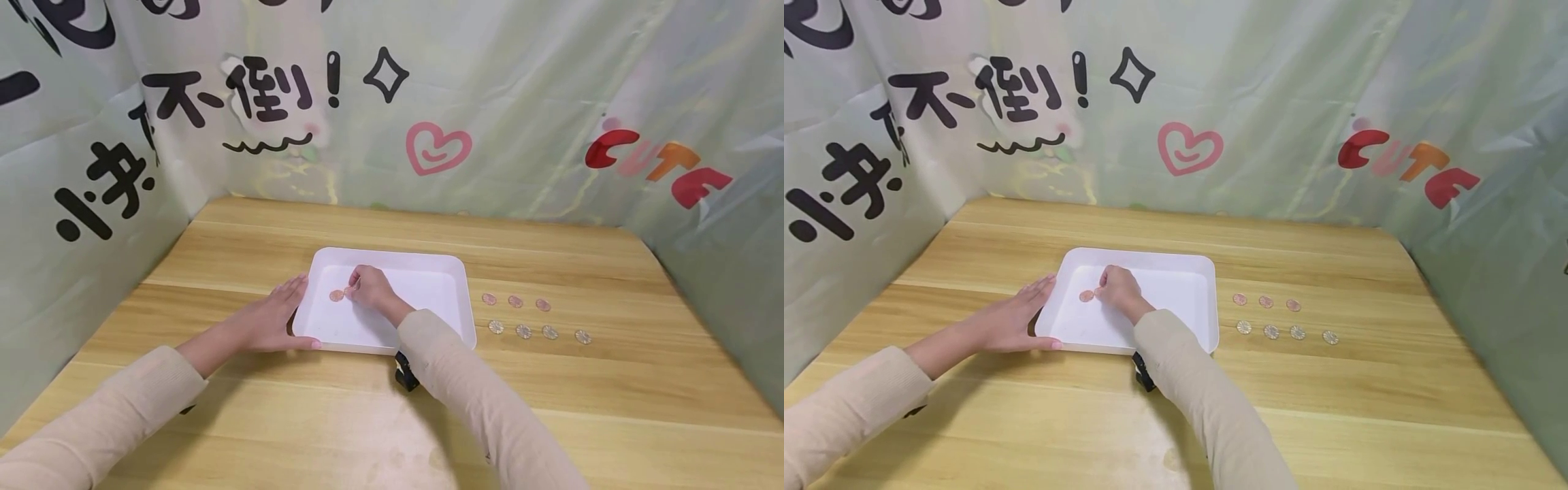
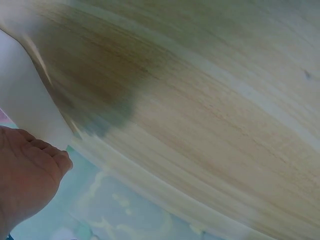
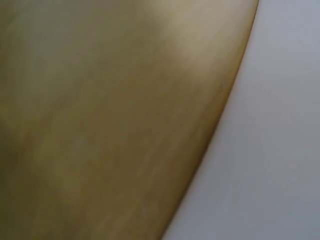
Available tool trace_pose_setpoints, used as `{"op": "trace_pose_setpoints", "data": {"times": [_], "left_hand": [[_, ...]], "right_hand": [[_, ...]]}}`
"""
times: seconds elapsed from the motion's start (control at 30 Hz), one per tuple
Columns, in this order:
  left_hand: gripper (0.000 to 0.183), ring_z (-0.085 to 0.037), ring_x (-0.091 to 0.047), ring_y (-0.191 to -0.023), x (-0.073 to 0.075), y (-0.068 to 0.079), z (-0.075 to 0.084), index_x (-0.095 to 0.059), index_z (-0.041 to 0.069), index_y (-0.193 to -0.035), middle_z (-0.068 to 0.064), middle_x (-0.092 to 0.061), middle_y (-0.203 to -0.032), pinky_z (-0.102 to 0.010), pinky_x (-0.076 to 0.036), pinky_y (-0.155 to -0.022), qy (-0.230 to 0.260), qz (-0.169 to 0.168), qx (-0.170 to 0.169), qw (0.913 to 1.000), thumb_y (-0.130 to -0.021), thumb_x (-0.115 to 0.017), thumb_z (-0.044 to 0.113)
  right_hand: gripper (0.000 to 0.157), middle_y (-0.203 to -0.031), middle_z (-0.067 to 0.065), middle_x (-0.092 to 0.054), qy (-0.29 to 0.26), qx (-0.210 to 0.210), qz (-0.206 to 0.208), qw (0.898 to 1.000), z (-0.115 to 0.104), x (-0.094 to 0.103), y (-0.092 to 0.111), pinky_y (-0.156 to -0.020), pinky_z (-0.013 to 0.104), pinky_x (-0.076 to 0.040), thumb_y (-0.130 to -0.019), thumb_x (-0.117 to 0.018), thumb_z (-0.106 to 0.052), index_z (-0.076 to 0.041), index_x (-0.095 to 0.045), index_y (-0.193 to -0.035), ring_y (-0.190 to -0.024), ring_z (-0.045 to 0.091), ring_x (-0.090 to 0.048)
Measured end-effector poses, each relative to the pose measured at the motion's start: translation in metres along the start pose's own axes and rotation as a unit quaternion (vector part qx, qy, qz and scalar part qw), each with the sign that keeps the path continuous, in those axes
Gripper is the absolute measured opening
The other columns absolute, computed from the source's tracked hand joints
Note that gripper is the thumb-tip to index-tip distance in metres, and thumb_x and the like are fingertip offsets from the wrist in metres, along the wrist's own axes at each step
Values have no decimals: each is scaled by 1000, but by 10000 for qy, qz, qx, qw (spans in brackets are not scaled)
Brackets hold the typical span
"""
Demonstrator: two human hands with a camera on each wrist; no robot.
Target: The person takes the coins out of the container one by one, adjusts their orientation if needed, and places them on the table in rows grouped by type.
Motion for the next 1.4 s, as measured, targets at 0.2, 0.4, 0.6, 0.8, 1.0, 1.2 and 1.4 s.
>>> {"op": "trace_pose_setpoints", "data": {"times": [0.2, 0.4, 0.6, 0.8, 1.0, 1.2, 1.4], "left_hand": [[112, -38, -13, -142, -1, -1, -1, -11, -9, -145, -24, -10, -154, -51, -18, -115, 7, 19, -11, 10000, -77, -57, 66], [112, -38, -14, -142, -2, 0, -3, -11, -8, -146, -23, -10, -154, -51, -18, -116, 51, 23, 47, 10000, -76, -57, 67], [111, -38, -13, -142, -1, 1, 0, -11, -8, -145, -23, -9, -154, -51, -17, -116, 81, -25, 67, 9999, -77, -57, 66], [111, -38, -14, -142, 0, 0, 1, -11, -9, -145, -24, -9, -154, -51, -18, -116, 53, -37, 49, 10000, -77, -58, 65], [111, -38, -14, -142, 0, 0, 1, -11, -9, -145, -24, -10, -154, -51, -18, -116, 57, -26, 46, 10000, -77, -58, 65], [112, -38, -14, -142, 0, 1, 0, -11, -9, -145, -24, -10, -154, -51, -18, -115, 83, -26, 67, 9999, -77, -58, 66], [112, -38, -14, -142, -1, 0, -2, -11, -9, -145, -24, -10, -154, -51, -19, -115, 8, 19, -1, 10000, -77, -57, 67]], "right_hand": [[14, -76, 3, -51, 54, 6, 11, 10000, -1, 2, 1, -58, 18, -35, -83, -69, -9, -3, -58, -90, -71, 14, -45], [17, -76, 4, -48, -154, -125, 129, 9997, 2, 5, 2, -58, 19, -35, -81, -71, -9, -2, -56, -86, -73, 16, -45], [11, -72, 3, -50, -657, -295, 46, 9974, 5, 9, 6, -51, 16, -37, -86, -64, -7, -2, -57, -80, -63, 12, -47], [13, -62, 2, -53, -1405, -722, -58, 9874, 14, 21, 11, -43, 16, -39, -88, -62, -8, -2, -57, -78, -50, 9, -47], [16, -61, 1, -53, -1729, -915, -155, 9806, 21, 33, 20, -44, 16, -40, -88, -62, -9, -5, -55, -74, -50, 9, -47], [12, -62, 1, -54, -2011, -853, -162, 9757, 26, 46, 31, -45, 16, -42, -88, -61, -8, -2, -56, -78, -49, 8, -46], [11, -61, 1, -53, -2190, -756, -193, 9726, 31, 55, 41, -46, 16, -40, -88, -61, -7, -1, -56, -80, -49, 8, -44]]}}
Point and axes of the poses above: each hand's wrist, its own y-axis away from the middle knuckle, its own x-axis out of the back of the hand, z = x × y, the point moved 6 cm from there along -y, towards the middle knuckle
